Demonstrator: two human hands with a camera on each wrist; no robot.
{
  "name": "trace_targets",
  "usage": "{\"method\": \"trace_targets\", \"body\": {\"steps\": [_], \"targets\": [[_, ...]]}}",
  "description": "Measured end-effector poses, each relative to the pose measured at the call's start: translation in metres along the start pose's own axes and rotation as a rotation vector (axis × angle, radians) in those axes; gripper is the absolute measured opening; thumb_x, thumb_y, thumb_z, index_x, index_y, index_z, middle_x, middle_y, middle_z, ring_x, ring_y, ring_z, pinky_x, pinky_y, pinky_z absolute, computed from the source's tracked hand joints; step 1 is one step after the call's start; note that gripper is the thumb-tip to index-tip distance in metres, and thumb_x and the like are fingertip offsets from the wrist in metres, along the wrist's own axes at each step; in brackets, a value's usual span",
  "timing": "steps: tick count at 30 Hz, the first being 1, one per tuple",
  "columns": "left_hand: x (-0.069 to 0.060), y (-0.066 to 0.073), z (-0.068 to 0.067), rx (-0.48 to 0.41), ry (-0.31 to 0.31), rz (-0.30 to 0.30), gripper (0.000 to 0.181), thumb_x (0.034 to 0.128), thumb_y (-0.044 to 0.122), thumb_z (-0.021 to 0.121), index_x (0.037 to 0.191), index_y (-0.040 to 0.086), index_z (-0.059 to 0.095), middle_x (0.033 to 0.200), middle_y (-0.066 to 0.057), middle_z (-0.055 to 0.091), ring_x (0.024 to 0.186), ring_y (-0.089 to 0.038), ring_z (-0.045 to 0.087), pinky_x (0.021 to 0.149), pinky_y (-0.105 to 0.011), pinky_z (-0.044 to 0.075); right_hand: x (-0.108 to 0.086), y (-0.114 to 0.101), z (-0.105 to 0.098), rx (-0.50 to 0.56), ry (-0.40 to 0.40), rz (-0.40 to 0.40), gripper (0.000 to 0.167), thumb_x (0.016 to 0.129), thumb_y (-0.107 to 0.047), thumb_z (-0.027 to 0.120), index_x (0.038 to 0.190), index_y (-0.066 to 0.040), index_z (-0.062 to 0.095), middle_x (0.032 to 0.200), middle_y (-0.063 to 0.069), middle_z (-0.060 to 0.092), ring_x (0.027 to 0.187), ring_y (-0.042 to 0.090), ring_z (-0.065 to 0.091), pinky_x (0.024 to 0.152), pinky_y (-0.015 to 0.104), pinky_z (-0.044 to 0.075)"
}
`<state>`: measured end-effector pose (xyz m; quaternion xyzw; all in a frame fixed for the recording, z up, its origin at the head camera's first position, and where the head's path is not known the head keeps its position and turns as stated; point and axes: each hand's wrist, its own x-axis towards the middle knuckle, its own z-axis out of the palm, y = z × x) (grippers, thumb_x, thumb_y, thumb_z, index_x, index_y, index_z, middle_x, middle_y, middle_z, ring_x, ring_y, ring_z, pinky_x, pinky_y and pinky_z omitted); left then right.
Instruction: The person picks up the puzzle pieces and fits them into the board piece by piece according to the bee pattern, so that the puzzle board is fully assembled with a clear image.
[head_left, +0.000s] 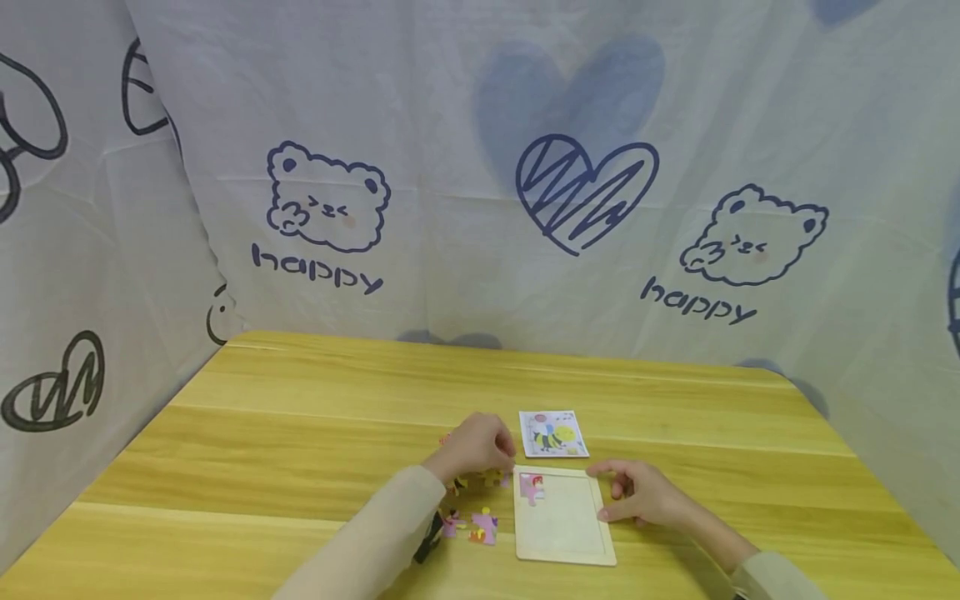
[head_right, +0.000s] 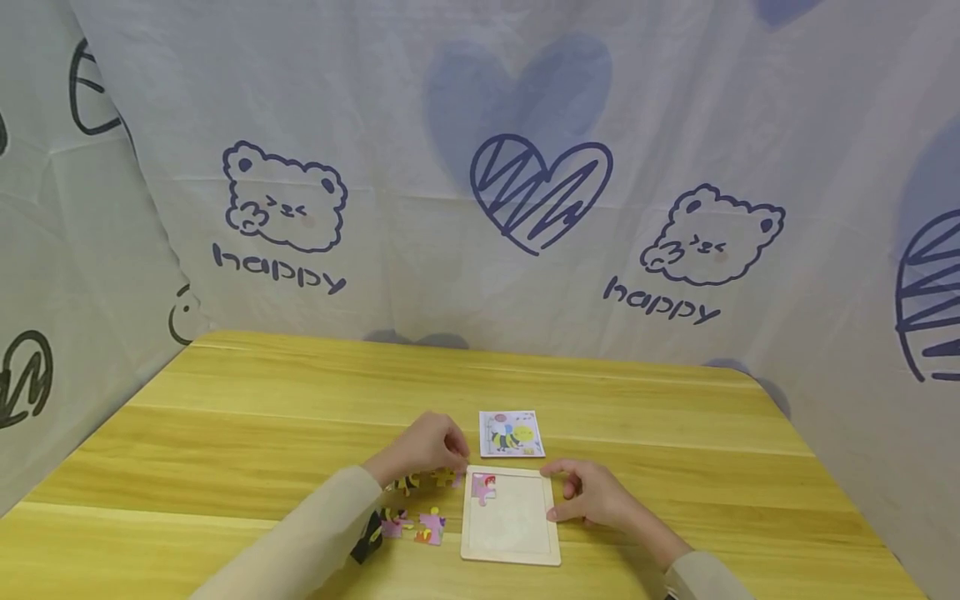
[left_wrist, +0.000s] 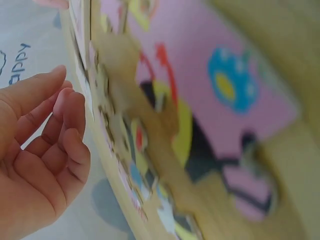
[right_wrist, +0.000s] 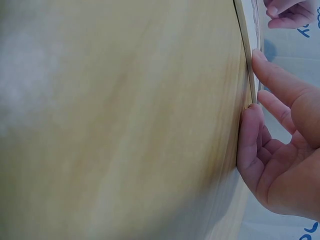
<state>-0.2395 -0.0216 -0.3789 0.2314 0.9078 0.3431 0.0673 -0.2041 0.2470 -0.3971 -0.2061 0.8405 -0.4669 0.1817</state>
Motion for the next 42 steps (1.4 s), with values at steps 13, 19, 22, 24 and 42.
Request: {"method": "trace_targets", "body": {"steps": [13,19,22,24,42], "targets": [[-0.005,-0.026,-0.022,-0.075,0.077,-0.006,0.005,0.0734,0.003,0.070,0.078,0.002,0.067,0.069,0.001,0.059,0.063,-0.012,0.052,0.058,-0.024,0.045,0.000,0.001,0.000,-0.005,-0.001,-0.013,0.055,0.074,-0.011,0.073,0.118,0.010,0.048,0.071,0.005,0.044,0.048,0.006,0.035,0.040,0.016,0.031],[-0.008,-0.037,-0.030,-0.111,0.104,-0.037,0.010,0.0708,-0.002,0.070,0.080,0.000,0.067,0.069,-0.001,0.056,0.063,-0.013,0.049,0.057,-0.025,0.043,0.000,0.001,0.000,-0.011,0.004,-0.004,0.056,0.073,-0.012,0.073,0.118,0.009,0.048,0.072,0.005,0.044,0.048,0.006,0.035,0.040,0.016,0.032],[-0.009,-0.042,-0.035,-0.115,0.108,-0.055,0.014,0.0701,-0.001,0.071,0.083,-0.001,0.068,0.070,-0.001,0.056,0.063,-0.013,0.048,0.056,-0.025,0.042,0.000,0.001,0.000,-0.012,0.002,-0.006,0.056,0.073,-0.013,0.073,0.118,0.009,0.048,0.072,0.005,0.044,0.048,0.005,0.035,0.040,0.016,0.032],[-0.009,-0.044,-0.037,-0.136,0.104,-0.070,0.017,0.0695,-0.002,0.072,0.086,-0.002,0.067,0.070,-0.002,0.056,0.064,-0.013,0.049,0.057,-0.025,0.043,0.000,0.002,0.000,-0.012,0.001,-0.008,0.056,0.073,-0.013,0.073,0.118,0.009,0.049,0.072,0.005,0.044,0.048,0.005,0.035,0.040,0.016,0.032],[-0.009,-0.067,-0.047,-0.300,-0.036,-0.207,0.025,0.0745,0.004,0.070,0.098,-0.002,0.063,0.076,-0.004,0.054,0.051,-0.010,0.038,0.047,-0.022,0.035,0.000,0.001,-0.001,-0.021,0.001,-0.013,0.055,0.073,-0.013,0.073,0.117,0.009,0.049,0.072,0.005,0.044,0.048,0.005,0.034,0.039,0.016,0.032]]}}
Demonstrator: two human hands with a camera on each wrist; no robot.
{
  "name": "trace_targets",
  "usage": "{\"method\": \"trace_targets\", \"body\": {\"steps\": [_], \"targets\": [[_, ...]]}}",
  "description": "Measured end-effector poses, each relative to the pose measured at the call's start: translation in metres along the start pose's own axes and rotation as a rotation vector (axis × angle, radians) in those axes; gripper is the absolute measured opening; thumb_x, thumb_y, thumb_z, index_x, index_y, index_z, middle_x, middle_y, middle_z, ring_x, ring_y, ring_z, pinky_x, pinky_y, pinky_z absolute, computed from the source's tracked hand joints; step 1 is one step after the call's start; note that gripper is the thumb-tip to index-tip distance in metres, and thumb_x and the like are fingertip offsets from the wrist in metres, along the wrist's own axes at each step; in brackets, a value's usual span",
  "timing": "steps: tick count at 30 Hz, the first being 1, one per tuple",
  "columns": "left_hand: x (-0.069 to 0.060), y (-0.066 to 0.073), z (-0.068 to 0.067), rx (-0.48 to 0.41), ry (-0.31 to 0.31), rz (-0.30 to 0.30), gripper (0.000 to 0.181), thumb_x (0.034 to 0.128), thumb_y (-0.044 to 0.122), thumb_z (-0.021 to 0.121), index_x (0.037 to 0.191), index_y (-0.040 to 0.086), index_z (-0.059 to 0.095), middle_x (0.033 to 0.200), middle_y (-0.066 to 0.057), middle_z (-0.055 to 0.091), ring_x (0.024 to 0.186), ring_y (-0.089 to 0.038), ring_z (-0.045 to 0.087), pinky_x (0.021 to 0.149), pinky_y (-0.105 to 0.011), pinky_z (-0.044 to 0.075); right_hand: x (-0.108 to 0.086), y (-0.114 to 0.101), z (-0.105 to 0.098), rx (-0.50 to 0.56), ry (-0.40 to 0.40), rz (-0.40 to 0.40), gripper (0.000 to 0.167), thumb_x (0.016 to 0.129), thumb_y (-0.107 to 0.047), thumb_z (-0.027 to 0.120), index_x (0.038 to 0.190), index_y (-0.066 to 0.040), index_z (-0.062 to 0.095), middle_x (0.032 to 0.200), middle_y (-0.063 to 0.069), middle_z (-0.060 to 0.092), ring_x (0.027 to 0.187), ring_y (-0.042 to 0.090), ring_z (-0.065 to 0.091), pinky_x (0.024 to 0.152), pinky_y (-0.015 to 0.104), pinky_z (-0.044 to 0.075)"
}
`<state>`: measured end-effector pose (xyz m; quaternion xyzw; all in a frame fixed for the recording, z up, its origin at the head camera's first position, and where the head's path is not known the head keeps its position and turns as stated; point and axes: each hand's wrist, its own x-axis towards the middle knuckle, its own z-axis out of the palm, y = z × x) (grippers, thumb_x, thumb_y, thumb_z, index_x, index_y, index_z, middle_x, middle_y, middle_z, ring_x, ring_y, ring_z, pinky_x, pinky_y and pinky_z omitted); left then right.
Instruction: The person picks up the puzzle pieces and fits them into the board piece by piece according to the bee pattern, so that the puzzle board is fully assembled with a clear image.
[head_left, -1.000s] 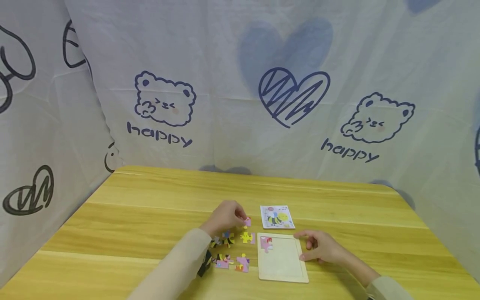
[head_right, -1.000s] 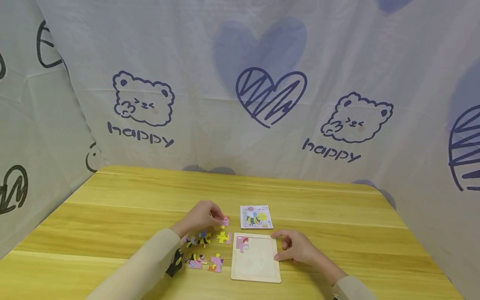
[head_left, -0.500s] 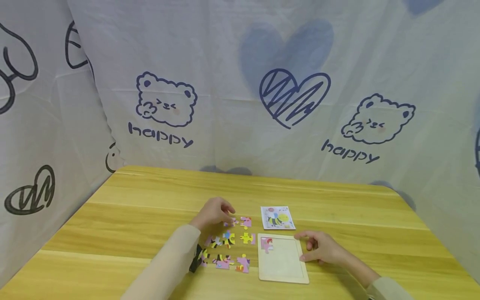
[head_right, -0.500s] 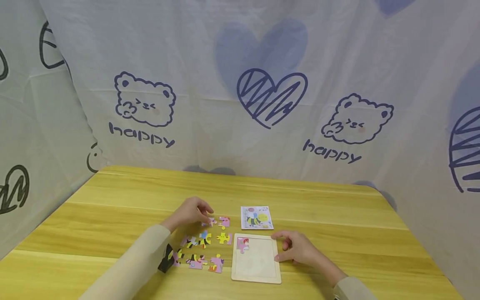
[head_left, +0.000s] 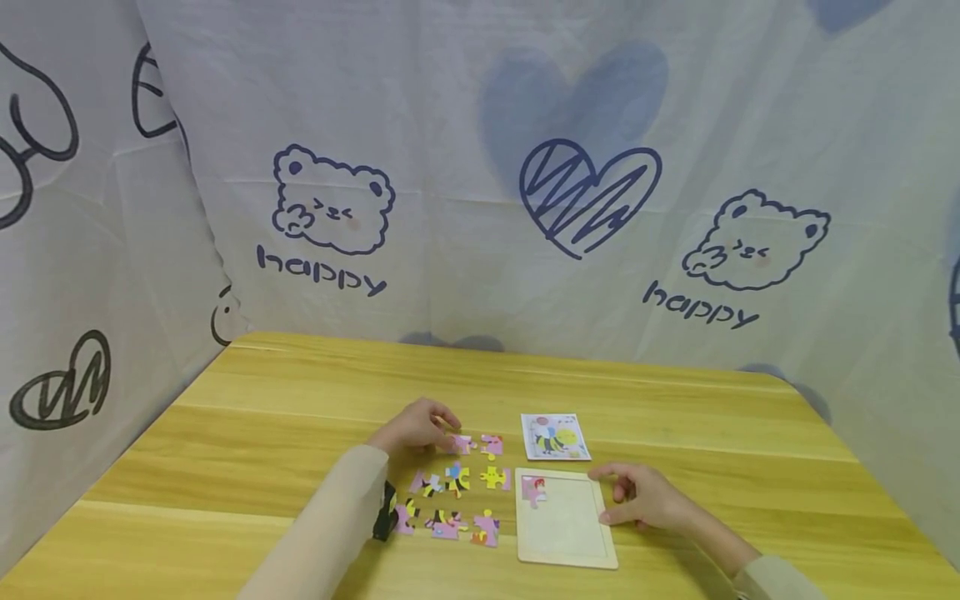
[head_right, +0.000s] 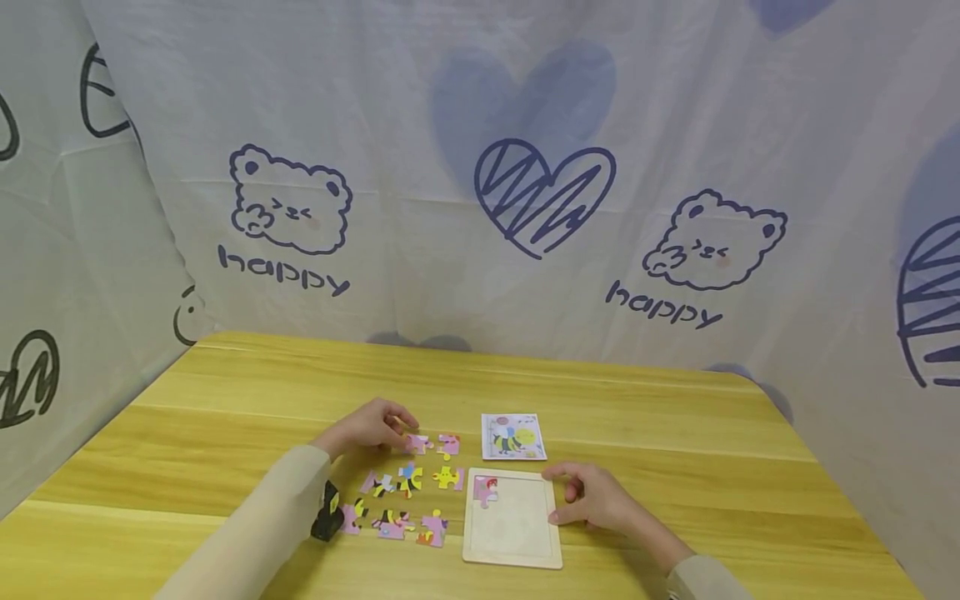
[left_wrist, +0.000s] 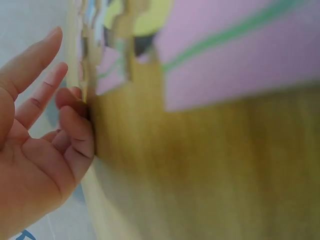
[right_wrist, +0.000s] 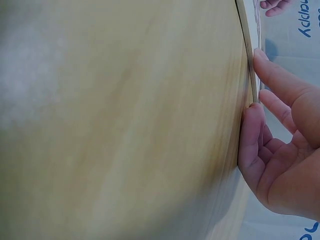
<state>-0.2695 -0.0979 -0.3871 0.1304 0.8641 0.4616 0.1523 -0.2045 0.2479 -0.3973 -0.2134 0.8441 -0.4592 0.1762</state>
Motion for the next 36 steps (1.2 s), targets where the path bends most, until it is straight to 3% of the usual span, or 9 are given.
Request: {"method": "trace_targets", "body": {"steps": [4,11,17,23,36], "targets": [[-0.0011,-0.0006,-0.0002,-0.007,-0.015,-0.017,0.025,0.0756,0.002,0.069,0.099,-0.002,0.062,0.069,-0.002,0.050,0.047,-0.009,0.033,0.044,-0.021,0.031,0.0000,0.0000,-0.0001,-0.001,0.002,0.005,0.056,0.073,-0.014,0.074,0.117,0.008,0.049,0.072,0.005,0.044,0.048,0.005,0.034,0.039,0.016,0.032],[-0.0004,0.0031,0.0039,0.039,0.037,-0.074,0.021,0.0713,-0.001,0.072,0.090,0.001,0.063,0.062,-0.002,0.047,0.048,-0.010,0.035,0.044,-0.021,0.032,0.0003,0.0009,0.0002,0.005,0.005,0.016,0.056,0.073,-0.014,0.074,0.118,0.008,0.049,0.072,0.005,0.044,0.048,0.005,0.034,0.039,0.016,0.033],[-0.0017,0.0066,0.0057,0.075,0.056,-0.063,0.020,0.0682,-0.004,0.072,0.084,0.000,0.061,0.057,-0.001,0.044,0.046,-0.010,0.036,0.044,-0.021,0.032,0.0007,0.0010,0.0007,-0.002,0.011,0.017,0.055,0.073,-0.014,0.074,0.117,0.007,0.050,0.072,0.005,0.044,0.048,0.006,0.034,0.039,0.016,0.032],[-0.0005,0.0051,0.0076,0.121,0.084,-0.043,0.022,0.0640,-0.004,0.074,0.079,0.000,0.058,0.062,-0.002,0.047,0.050,-0.011,0.041,0.045,-0.021,0.035,0.0003,0.0011,0.0009,-0.002,0.011,0.012,0.055,0.073,-0.014,0.074,0.117,0.007,0.050,0.072,0.005,0.044,0.048,0.005,0.035,0.039,0.016,0.033],[-0.0018,0.0069,0.0082,0.102,0.118,-0.041,0.022,0.0665,-0.005,0.071,0.078,0.000,0.053,0.065,-0.006,0.050,0.051,-0.014,0.044,0.045,-0.023,0.038,0.0006,0.0001,0.0007,0.017,0.007,0.004,0.055,0.073,-0.012,0.073,0.117,0.009,0.049,0.072,0.005,0.044,0.048,0.006,0.035,0.039,0.016,0.032]]}}
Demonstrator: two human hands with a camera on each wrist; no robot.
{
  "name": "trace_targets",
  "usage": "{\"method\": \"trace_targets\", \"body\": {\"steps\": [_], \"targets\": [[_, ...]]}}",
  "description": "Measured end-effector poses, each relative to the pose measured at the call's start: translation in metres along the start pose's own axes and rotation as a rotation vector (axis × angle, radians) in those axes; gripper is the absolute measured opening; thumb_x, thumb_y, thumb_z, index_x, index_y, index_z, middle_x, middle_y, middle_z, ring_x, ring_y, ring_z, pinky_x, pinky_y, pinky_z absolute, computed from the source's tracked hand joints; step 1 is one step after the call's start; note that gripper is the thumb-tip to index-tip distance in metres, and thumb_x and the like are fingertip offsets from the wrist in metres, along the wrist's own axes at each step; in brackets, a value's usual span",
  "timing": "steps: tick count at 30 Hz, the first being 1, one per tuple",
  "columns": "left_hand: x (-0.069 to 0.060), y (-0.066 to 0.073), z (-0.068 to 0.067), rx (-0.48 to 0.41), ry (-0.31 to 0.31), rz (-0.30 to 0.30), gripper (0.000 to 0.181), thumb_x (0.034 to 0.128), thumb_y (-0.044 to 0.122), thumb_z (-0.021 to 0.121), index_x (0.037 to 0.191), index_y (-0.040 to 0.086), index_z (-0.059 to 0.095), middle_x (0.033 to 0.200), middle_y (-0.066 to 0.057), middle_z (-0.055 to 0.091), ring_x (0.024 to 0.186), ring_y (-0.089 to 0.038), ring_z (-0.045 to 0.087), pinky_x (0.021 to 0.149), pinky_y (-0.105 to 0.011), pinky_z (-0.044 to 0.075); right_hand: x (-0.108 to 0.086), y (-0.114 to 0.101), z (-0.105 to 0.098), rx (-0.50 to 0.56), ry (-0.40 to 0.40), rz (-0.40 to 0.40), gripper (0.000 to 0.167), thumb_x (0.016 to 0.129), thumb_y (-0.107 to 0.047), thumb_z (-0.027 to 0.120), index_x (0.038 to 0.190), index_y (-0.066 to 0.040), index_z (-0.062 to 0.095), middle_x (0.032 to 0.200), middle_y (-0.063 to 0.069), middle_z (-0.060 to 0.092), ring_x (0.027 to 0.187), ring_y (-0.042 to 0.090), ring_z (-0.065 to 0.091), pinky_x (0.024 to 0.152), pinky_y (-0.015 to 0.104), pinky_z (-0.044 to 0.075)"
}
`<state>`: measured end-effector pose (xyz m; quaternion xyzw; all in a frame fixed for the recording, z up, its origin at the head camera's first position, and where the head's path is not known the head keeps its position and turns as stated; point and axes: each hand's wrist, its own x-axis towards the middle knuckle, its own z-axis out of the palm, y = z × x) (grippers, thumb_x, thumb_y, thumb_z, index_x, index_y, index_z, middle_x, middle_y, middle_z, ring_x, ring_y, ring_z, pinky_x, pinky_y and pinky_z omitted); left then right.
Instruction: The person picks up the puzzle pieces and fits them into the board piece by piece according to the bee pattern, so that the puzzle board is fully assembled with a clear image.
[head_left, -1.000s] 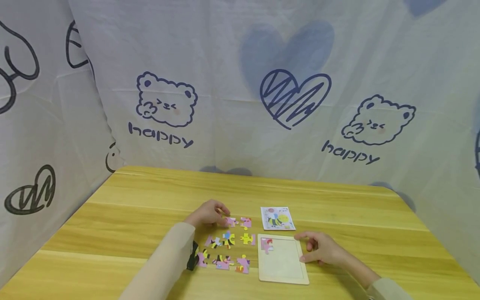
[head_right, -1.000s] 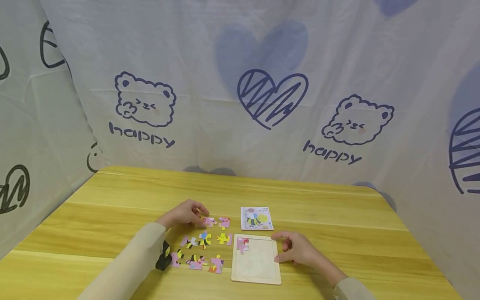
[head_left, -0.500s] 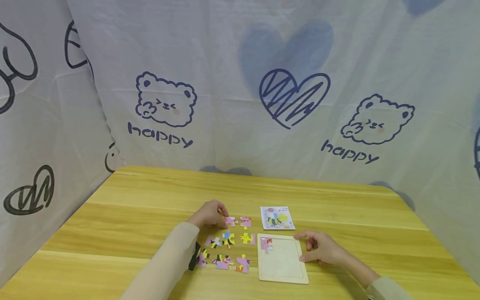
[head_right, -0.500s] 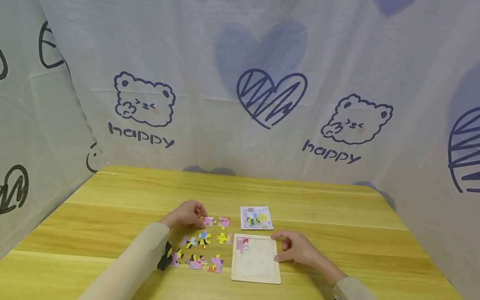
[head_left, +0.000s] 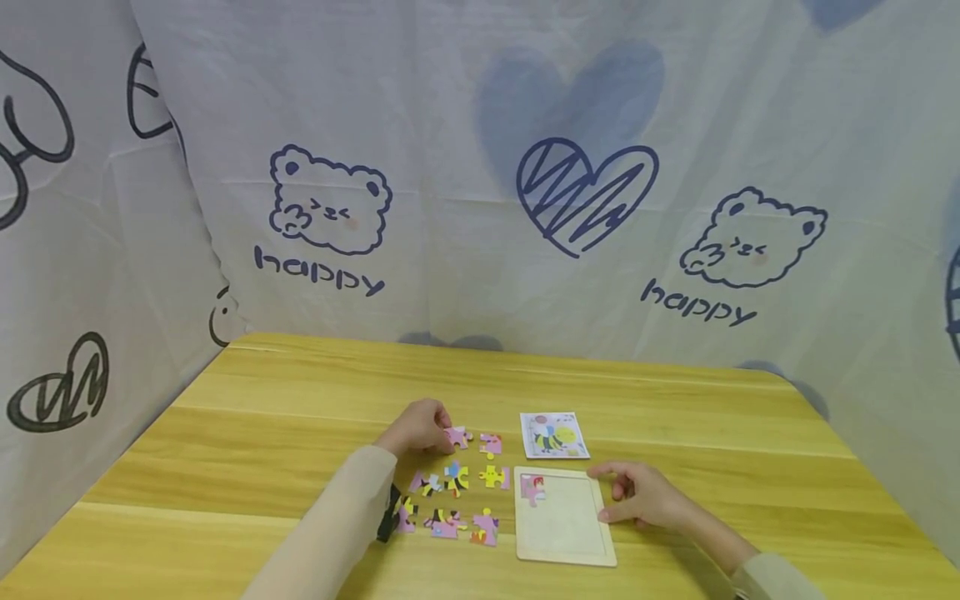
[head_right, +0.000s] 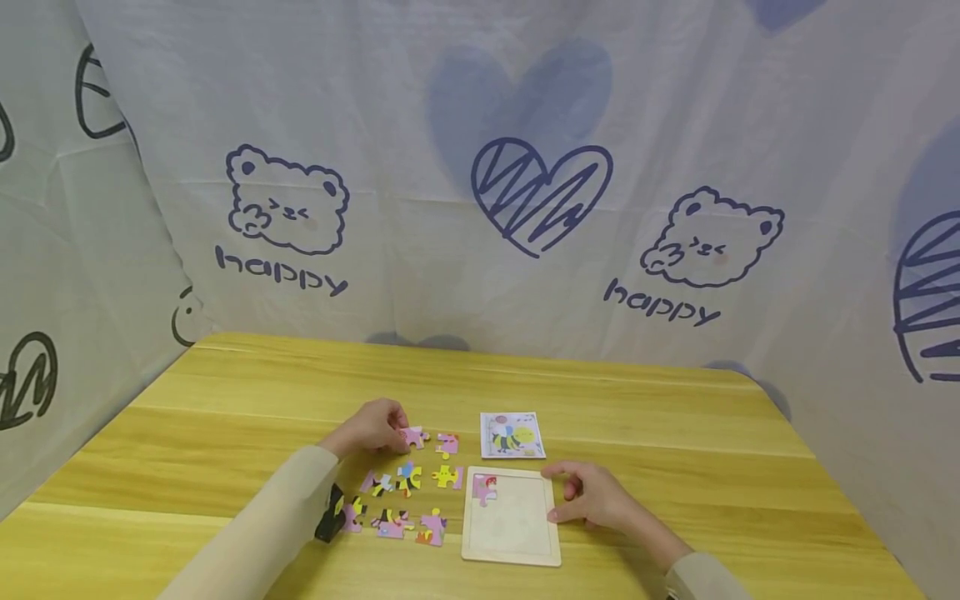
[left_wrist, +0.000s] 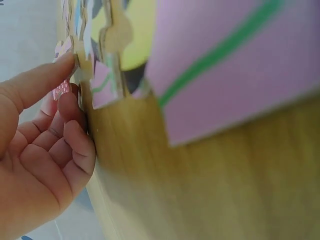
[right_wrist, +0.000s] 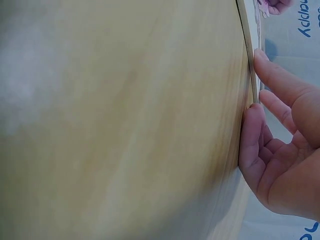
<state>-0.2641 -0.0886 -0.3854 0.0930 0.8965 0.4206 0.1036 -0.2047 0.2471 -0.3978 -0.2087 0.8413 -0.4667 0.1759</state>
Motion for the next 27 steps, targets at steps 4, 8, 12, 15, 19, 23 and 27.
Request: {"method": "trace_targets", "body": {"steps": [4,8,12,15,19,23,27], "targets": [[0.000,0.001,0.000,-0.011,0.013,-0.012,0.009,0.0765,-0.003,0.064,0.078,-0.001,0.056,0.063,-0.007,0.053,0.052,-0.014,0.047,0.046,-0.023,0.040,0.000,0.001,0.000,-0.016,0.002,0.009,0.056,0.073,-0.014,0.074,0.118,0.008,0.049,0.072,0.005,0.044,0.049,0.005,0.035,0.039,0.016,0.033],[0.003,0.001,0.000,-0.020,0.026,-0.023,0.005,0.0825,-0.003,0.057,0.078,-0.002,0.057,0.061,-0.008,0.055,0.052,-0.013,0.049,0.049,-0.023,0.043,-0.001,0.000,0.000,-0.022,0.001,0.006,0.056,0.073,-0.015,0.073,0.118,0.007,0.050,0.072,0.005,0.045,0.049,0.006,0.035,0.039,0.016,0.032],[0.004,0.003,0.000,-0.034,0.039,-0.022,0.005,0.0830,-0.003,0.056,0.078,-0.002,0.058,0.061,-0.008,0.055,0.053,-0.013,0.050,0.049,-0.023,0.044,-0.002,-0.001,0.000,-0.020,0.001,0.006,0.055,0.073,-0.015,0.073,0.118,0.007,0.050,0.072,0.005,0.044,0.049,0.006,0.034,0.040,0.017,0.032],[0.005,0.006,0.001,-0.042,0.049,0.004,0.005,0.0822,-0.003,0.057,0.078,-0.003,0.059,0.062,-0.008,0.056,0.054,-0.014,0.052,0.050,-0.023,0.044,-0.001,-0.001,0.000,-0.020,-0.002,0.004,0.055,0.073,-0.014,0.073,0.118,0.008,0.049,0.072,0.005,0.044,0.048,0.006,0.034,0.040,0.016,0.032],[0.005,0.012,0.004,-0.062,0.044,0.044,0.004,0.0818,-0.004,0.057,0.078,-0.004,0.059,0.064,-0.008,0.057,0.056,-0.016,0.054,0.052,-0.025,0.045,-0.001,-0.002,0.000,-0.019,-0.004,-0.001,0.055,0.074,-0.014,0.073,0.118,0.008,0.049,0.072,0.005,0.044,0.049,0.006,0.035,0.040,0.016,0.032],[0.005,0.018,0.008,-0.076,0.024,0.073,0.004,0.0825,-0.004,0.056,0.080,-0.005,0.059,0.067,-0.008,0.057,0.058,-0.017,0.056,0.055,-0.027,0.047,-0.001,-0.001,0.000,-0.011,-0.004,-0.010,0.054,0.074,-0.012,0.072,0.118,0.009,0.049,0.072,0.005,0.044,0.049,0.006,0.035,0.039,0.017,0.032],[0.005,0.024,0.012,-0.105,0.013,0.083,0.004,0.0826,-0.003,0.057,0.080,-0.005,0.059,0.067,-0.008,0.057,0.058,-0.017,0.056,0.057,-0.029,0.049,0.000,-0.001,0.000,0.005,-0.003,-0.013,0.054,0.074,-0.010,0.072,0.118,0.010,0.048,0.073,0.005,0.045,0.048,0.006,0.034,0.039,0.017,0.031]]}}
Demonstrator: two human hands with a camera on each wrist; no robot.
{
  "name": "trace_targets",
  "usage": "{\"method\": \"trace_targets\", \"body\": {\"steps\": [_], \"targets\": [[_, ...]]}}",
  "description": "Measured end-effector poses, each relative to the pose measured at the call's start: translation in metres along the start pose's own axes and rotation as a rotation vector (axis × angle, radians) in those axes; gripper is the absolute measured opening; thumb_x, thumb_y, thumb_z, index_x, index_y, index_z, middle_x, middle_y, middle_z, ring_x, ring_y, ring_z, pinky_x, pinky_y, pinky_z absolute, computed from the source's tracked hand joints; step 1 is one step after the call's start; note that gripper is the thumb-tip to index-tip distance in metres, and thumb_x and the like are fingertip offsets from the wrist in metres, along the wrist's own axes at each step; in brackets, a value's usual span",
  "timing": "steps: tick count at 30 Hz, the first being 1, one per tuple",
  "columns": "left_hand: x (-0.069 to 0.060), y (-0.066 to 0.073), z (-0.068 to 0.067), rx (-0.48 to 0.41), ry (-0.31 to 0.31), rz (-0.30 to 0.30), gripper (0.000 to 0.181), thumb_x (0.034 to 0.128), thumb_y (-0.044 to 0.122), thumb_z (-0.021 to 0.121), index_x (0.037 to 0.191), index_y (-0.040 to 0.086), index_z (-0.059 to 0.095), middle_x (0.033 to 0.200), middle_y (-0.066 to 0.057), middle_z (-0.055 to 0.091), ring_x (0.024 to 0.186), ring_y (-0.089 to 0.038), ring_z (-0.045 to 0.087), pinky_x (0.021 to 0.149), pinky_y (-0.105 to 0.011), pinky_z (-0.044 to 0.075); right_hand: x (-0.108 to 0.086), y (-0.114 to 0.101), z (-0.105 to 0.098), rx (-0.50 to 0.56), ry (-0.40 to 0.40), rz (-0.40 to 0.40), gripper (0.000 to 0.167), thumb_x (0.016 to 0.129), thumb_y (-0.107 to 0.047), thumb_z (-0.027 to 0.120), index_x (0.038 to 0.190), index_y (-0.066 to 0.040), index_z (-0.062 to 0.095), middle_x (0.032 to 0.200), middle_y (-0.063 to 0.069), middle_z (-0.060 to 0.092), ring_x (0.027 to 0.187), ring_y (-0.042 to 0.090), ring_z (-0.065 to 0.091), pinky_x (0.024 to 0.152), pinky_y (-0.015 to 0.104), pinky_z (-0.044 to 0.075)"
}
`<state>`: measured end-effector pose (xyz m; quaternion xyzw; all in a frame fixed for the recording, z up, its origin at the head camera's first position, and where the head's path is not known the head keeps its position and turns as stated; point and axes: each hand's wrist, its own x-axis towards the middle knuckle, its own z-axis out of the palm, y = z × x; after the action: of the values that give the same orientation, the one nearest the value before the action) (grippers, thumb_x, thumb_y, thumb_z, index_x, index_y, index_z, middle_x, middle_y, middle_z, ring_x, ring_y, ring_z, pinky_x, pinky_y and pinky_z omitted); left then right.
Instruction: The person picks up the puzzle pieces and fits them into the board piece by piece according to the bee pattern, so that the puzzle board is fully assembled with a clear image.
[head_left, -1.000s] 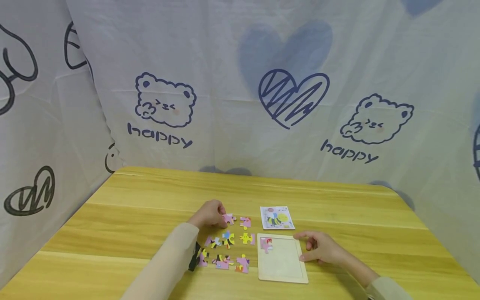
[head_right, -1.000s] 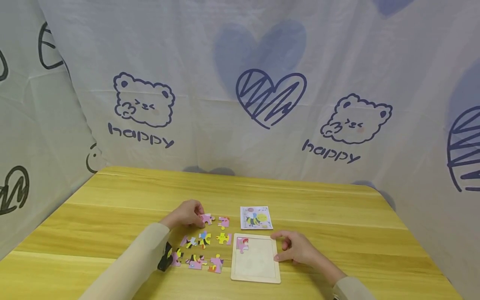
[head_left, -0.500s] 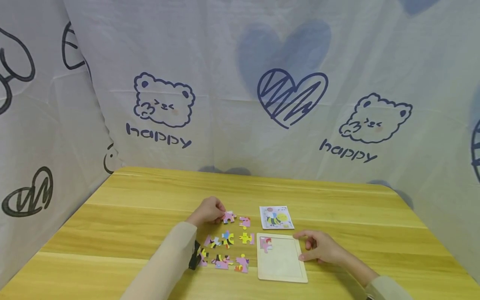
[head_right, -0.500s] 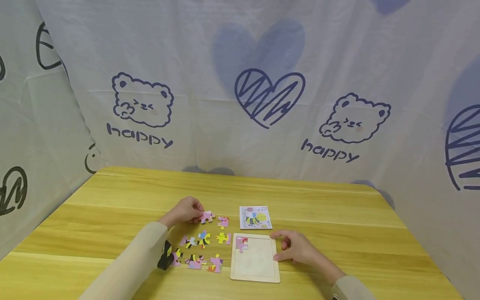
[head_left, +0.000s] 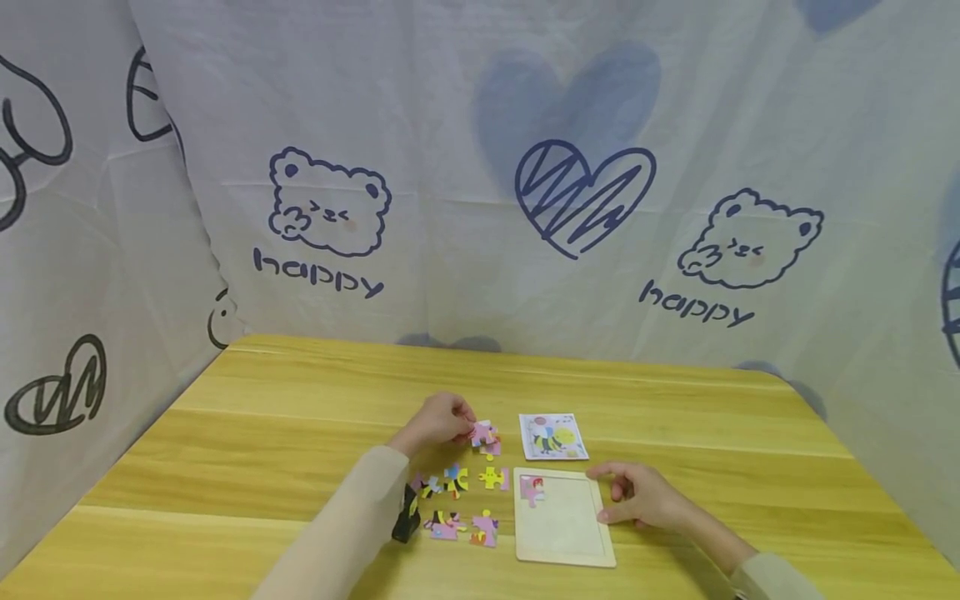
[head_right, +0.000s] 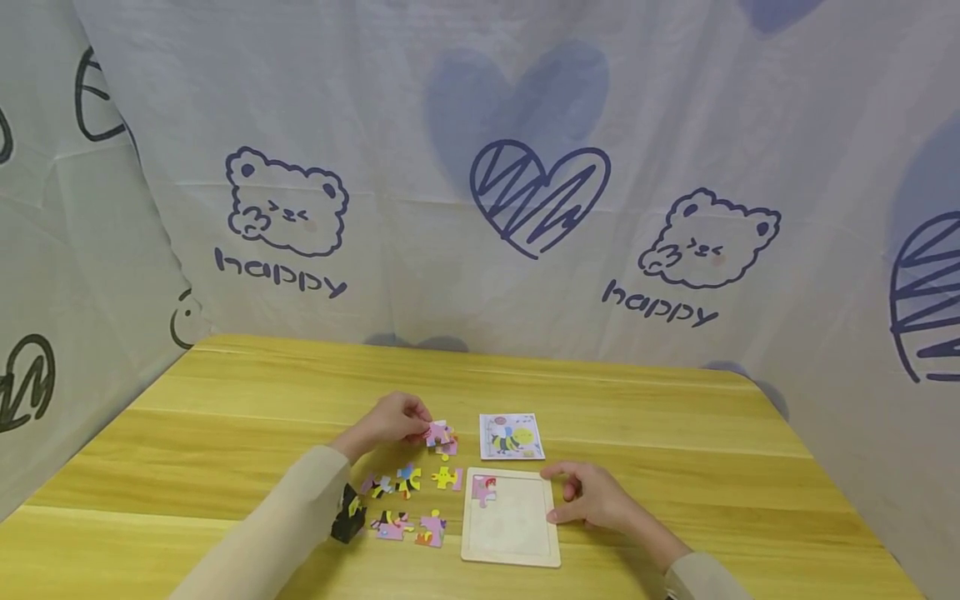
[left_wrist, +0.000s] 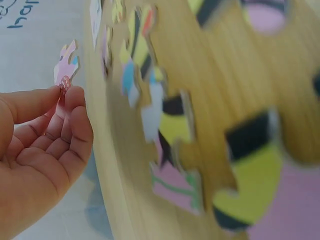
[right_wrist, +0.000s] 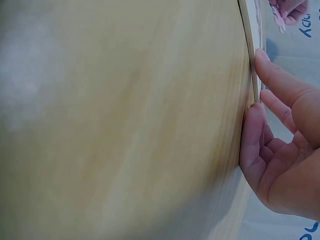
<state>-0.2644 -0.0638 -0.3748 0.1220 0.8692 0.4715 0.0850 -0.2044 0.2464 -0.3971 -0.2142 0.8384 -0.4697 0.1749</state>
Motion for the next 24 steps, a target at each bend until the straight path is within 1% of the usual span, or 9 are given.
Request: {"method": "trace_targets", "body": {"steps": [4,8,11,17,20,24], "targets": [[0.002,0.006,0.007,-0.016,-0.023,0.021,0.004,0.0821,-0.003,0.057,0.079,-0.004,0.059,0.065,-0.007,0.056,0.056,-0.017,0.055,0.056,-0.029,0.048,0.000,-0.001,0.001,0.014,0.002,0.010,0.053,0.075,-0.008,0.071,0.119,0.010,0.047,0.072,0.005,0.044,0.049,0.007,0.034,0.039,0.017,0.031],[0.003,0.012,0.015,-0.048,-0.069,0.040,0.005,0.0826,-0.004,0.056,0.079,-0.004,0.059,0.065,-0.007,0.055,0.055,-0.016,0.055,0.055,-0.030,0.049,0.000,0.000,0.000,-0.005,0.008,0.024,0.054,0.074,-0.011,0.073,0.118,0.008,0.049,0.072,0.005,0.044,0.050,0.007,0.035,0.040,0.017,0.032],[0.004,0.017,0.022,-0.070,-0.104,0.043,0.005,0.0833,-0.005,0.055,0.080,-0.004,0.059,0.066,-0.008,0.056,0.056,-0.017,0.056,0.056,-0.030,0.050,-0.001,0.001,0.000,-0.021,0.010,0.029,0.056,0.073,-0.014,0.074,0.118,0.007,0.050,0.072,0.005,0.044,0.051,0.007,0.036,0.040,0.017,0.033],[0.005,0.026,0.036,-0.081,-0.147,0.064,0.006,0.0826,-0.005,0.056,0.078,-0.004,0.059,0.064,-0.007,0.057,0.054,-0.016,0.054,0.052,-0.028,0.048,-0.001,0.000,0.000,-0.024,0.009,0.026,0.056,0.073,-0.014,0.074,0.118,0.007,0.049,0.072,0.005,0.044,0.051,0.007,0.036,0.040,0.017,0.033],[0.005,0.030,0.042,-0.100,-0.167,0.058,0.007,0.0827,-0.005,0.057,0.077,-0.003,0.060,0.063,-0.007,0.057,0.053,-0.015,0.054,0.051,-0.027,0.048,-0.001,-0.001,0.000,-0.023,0.011,0.024,0.055,0.073,-0.014,0.074,0.118,0.008,0.050,0.072,0.005,0.044,0.051,0.007,0.036,0.040,0.016,0.033],[0.005,0.035,0.050,-0.123,-0.183,0.029,0.006,0.0812,-0.004,0.060,0.076,-0.001,0.061,0.063,-0.007,0.058,0.051,-0.014,0.053,0.049,-0.025,0.047,-0.001,-0.003,0.000,-0.016,0.009,0.013,0.055,0.073,-0.012,0.073,0.117,0.009,0.049,0.072,0.005,0.044,0.051,0.006,0.036,0.040,0.016,0.032]]}}
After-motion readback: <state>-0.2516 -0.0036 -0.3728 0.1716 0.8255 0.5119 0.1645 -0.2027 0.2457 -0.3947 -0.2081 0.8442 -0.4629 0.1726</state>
